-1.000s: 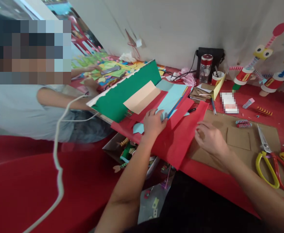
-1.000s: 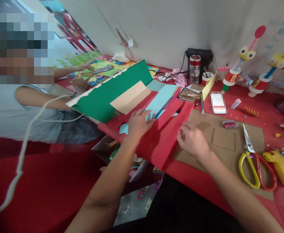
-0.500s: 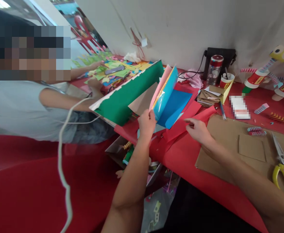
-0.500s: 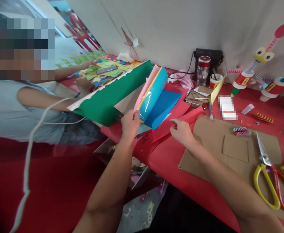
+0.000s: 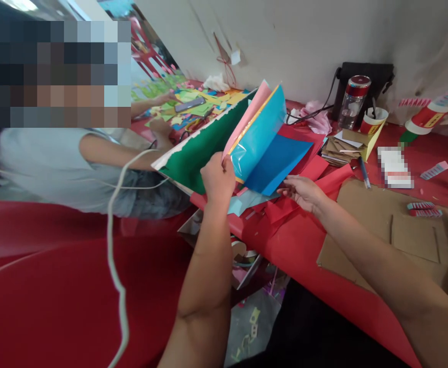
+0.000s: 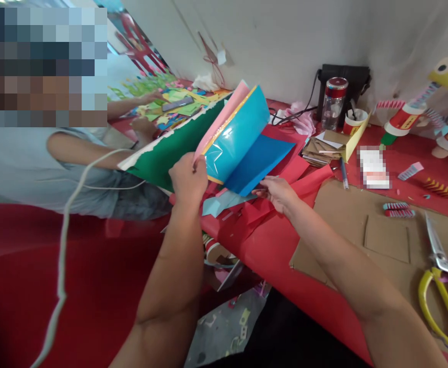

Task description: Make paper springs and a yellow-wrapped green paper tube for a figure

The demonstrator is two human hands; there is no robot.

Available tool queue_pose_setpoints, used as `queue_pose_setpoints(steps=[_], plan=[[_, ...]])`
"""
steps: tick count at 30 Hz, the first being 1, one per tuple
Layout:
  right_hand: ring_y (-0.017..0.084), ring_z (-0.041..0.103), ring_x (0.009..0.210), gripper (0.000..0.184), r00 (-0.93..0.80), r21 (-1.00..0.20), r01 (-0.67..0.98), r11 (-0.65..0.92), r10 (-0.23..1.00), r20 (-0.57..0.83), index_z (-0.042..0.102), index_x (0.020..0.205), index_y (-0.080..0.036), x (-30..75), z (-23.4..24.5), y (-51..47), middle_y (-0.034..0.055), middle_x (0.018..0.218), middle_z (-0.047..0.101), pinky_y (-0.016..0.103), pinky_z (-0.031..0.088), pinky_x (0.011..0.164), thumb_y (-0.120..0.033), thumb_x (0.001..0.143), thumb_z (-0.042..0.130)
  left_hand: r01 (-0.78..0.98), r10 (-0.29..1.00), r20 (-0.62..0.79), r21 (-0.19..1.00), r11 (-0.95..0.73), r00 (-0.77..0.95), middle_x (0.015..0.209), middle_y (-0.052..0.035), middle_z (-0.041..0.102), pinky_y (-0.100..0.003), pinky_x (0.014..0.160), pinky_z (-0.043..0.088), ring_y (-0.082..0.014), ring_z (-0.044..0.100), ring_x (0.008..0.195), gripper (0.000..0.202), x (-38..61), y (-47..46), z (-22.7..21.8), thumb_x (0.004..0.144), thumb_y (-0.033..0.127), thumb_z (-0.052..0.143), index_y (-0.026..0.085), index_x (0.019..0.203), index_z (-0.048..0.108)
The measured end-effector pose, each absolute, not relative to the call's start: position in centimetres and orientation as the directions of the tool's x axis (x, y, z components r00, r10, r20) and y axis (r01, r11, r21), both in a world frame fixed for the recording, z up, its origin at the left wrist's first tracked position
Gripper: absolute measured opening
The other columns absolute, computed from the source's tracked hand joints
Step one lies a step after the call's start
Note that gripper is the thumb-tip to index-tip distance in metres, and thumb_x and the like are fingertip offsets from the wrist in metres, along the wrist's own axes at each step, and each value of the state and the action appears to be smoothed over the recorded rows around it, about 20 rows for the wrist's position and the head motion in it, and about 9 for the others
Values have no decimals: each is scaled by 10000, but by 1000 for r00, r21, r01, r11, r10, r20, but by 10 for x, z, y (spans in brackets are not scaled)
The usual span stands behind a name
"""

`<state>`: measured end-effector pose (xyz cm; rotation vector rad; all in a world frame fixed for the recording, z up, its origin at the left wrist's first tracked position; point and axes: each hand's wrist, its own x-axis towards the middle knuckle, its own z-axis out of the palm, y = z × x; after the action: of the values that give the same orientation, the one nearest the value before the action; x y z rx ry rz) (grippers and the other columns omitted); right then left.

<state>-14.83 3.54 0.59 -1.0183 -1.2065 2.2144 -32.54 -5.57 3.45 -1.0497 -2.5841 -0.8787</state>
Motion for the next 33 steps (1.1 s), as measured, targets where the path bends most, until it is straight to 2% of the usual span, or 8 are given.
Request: queue_pose_setpoints(steps=[3,5,10,14,17,21,28,33], plan=[[102,658,629,199,-658,-840,34,-541,620,-427,652,1073,-173,-158,18,39,100,1214,685,210,542,507,-258,956,516,778,654,452,503,375,-607,1188,-107,703,-374,963,488,-262,639,1151,324,-323,-60,32,901,207,465,213,1188,617],[107,656,727,307,-690,-870,76,-487,604,-398,659,1110,-188,-166,29,43,98,1373,605,222,565,589,-376,999,443,824,762,427,515,236,-486,1273,-76,676,-342,1003,475,-238,602,1221,438,-319,-62,31,892,255,525,246,1329,547],[143,660,962,520,-753,-908,134,-396,555,-354,663,1191,-166,-178,46,50,82,1314,648,256,558,817,-469,1032,272,813,856,270,523,254,-441,1220,-94,704,-380,955,510,-297,648,1145,659,-304,-60,34,789,340,700,235,1406,495],[192,604,1128,511,-766,-917,151,-370,542,-345,580,1334,-268,-180,47,50,31,1542,444,312,572,863,-541,1011,294,836,874,314,523,167,-371,1333,-104,638,-369,1009,479,-303,567,1271,704,-301,-60,37,769,349,726,234,1417,475],[207,580,1186,487,-795,-939,138,-313,530,-294,558,1352,-283,-181,43,54,26,1565,407,353,557,926,-517,1015,296,809,762,380,501,306,-524,1172,-86,707,-375,986,492,-284,629,1176,532,-311,-57,36,821,246,637,218,1344,544],[212,585,1191,460,-673,-918,141,-370,645,-363,503,1371,-164,-178,32,64,153,1426,529,371,544,952,-417,1008,378,709,546,456,515,482,-703,955,-78,729,-403,966,499,-280,684,1022,360,-334,-54,33,832,176,562,176,1185,635],[264,678,1045,679,-707,-828,210,-519,505,-496,356,1432,-26,-177,19,65,248,1218,596,431,584,856,-500,1000,131,662,465,472,556,502,-749,854,-54,705,-399,952,499,-275,688,988,338,-349,-63,34,852,232,552,196,1179,626],[237,688,1012,643,-723,-834,150,-531,516,-459,345,1451,-37,-199,17,52,231,1274,602,417,568,899,-427,1012,82,656,453,475,552,515,-755,840,-46,699,-389,918,509,-272,689,973,301,-342,-70,29,854,234,565,194,1145,631]])
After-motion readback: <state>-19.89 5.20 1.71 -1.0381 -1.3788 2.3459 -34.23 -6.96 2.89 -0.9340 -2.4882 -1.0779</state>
